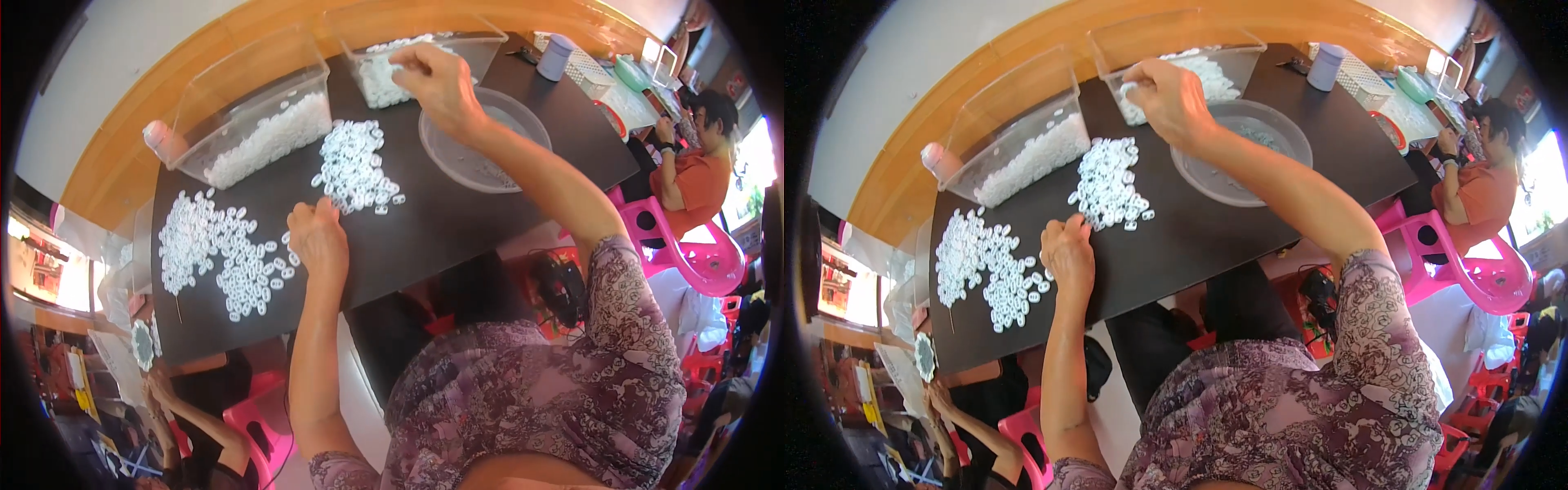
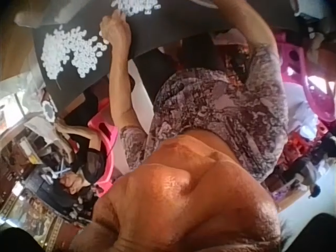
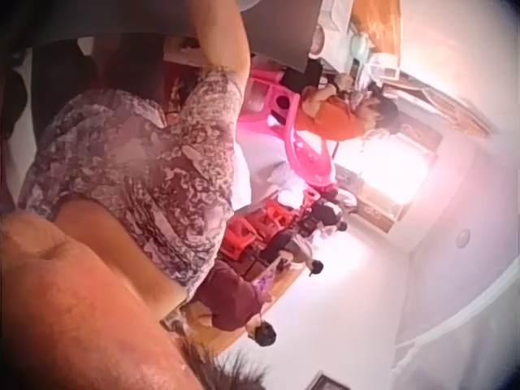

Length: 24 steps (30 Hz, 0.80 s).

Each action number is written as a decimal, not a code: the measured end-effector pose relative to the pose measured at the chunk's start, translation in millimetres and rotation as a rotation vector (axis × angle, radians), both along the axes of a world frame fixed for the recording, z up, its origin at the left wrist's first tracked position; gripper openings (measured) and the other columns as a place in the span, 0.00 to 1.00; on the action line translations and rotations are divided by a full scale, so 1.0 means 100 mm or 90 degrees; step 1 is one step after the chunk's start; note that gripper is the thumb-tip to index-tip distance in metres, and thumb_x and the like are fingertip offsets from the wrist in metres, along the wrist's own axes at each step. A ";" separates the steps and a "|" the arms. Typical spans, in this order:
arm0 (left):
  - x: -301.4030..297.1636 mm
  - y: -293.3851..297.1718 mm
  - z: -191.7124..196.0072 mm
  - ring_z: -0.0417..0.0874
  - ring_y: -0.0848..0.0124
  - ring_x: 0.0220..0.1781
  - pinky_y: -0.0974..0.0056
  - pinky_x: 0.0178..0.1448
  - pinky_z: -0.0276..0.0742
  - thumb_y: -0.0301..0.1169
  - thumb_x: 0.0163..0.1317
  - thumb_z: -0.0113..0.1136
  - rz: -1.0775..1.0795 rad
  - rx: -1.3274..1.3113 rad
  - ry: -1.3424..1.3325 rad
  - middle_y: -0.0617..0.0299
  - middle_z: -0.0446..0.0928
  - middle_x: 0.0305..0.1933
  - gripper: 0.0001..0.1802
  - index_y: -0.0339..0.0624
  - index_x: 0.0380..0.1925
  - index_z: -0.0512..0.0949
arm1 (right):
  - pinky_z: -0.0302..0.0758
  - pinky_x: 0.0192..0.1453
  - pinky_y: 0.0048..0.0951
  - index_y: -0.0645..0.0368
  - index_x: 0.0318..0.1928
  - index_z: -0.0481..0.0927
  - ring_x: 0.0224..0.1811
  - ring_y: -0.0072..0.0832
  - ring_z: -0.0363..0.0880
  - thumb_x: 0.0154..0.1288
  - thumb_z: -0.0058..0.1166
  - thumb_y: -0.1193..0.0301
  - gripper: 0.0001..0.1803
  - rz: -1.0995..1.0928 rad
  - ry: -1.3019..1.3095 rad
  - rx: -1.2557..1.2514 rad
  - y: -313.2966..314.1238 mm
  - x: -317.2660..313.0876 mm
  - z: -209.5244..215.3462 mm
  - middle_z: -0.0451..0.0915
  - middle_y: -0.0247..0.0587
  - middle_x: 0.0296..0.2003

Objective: Assembling small metal pins or rings into white plastic components at a workshop table.

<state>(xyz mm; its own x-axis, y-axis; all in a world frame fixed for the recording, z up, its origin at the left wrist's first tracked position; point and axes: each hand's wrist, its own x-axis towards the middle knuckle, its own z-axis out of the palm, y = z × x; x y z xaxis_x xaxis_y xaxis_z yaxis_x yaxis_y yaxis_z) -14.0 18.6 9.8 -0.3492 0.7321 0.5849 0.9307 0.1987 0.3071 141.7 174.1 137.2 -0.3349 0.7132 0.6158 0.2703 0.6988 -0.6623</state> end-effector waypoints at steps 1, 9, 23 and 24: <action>0.00 0.03 -0.03 0.73 0.57 0.35 0.55 0.35 0.70 0.25 0.48 0.62 0.002 0.001 0.003 0.56 0.70 0.29 0.04 0.42 0.23 0.75 | 0.71 0.40 0.27 0.60 0.40 0.79 0.33 0.27 0.76 0.52 0.57 0.74 0.12 -0.051 -0.027 0.011 0.20 0.00 0.08 0.79 0.40 0.34; -0.11 0.11 0.02 0.75 0.59 0.34 0.57 0.38 0.71 0.26 0.46 0.65 -0.003 -0.080 -0.059 0.58 0.72 0.29 0.09 0.46 0.30 0.80 | 0.72 0.34 0.43 0.59 0.30 0.80 0.28 0.46 0.78 0.47 0.51 0.74 0.08 -0.212 -0.173 0.342 1.65 -0.16 0.09 0.78 0.48 0.24; -0.12 0.05 0.05 0.76 0.60 0.34 0.59 0.38 0.70 0.26 0.49 0.61 -0.071 -0.049 -0.085 0.56 0.73 0.29 0.05 0.40 0.28 0.77 | 0.70 0.36 0.39 0.58 0.29 0.78 0.34 0.41 0.73 0.50 0.55 0.75 0.04 0.059 -0.318 0.384 0.48 0.65 -0.57 0.74 0.41 0.26; -0.12 0.06 0.05 0.76 0.60 0.34 0.59 0.38 0.70 0.26 0.49 0.61 -0.081 -0.047 -0.088 0.56 0.73 0.29 0.05 0.40 0.28 0.77 | 0.70 0.36 0.39 0.58 0.29 0.77 0.33 0.41 0.73 0.50 0.55 0.75 0.04 0.063 -0.325 0.335 0.49 0.74 -0.64 0.74 0.40 0.25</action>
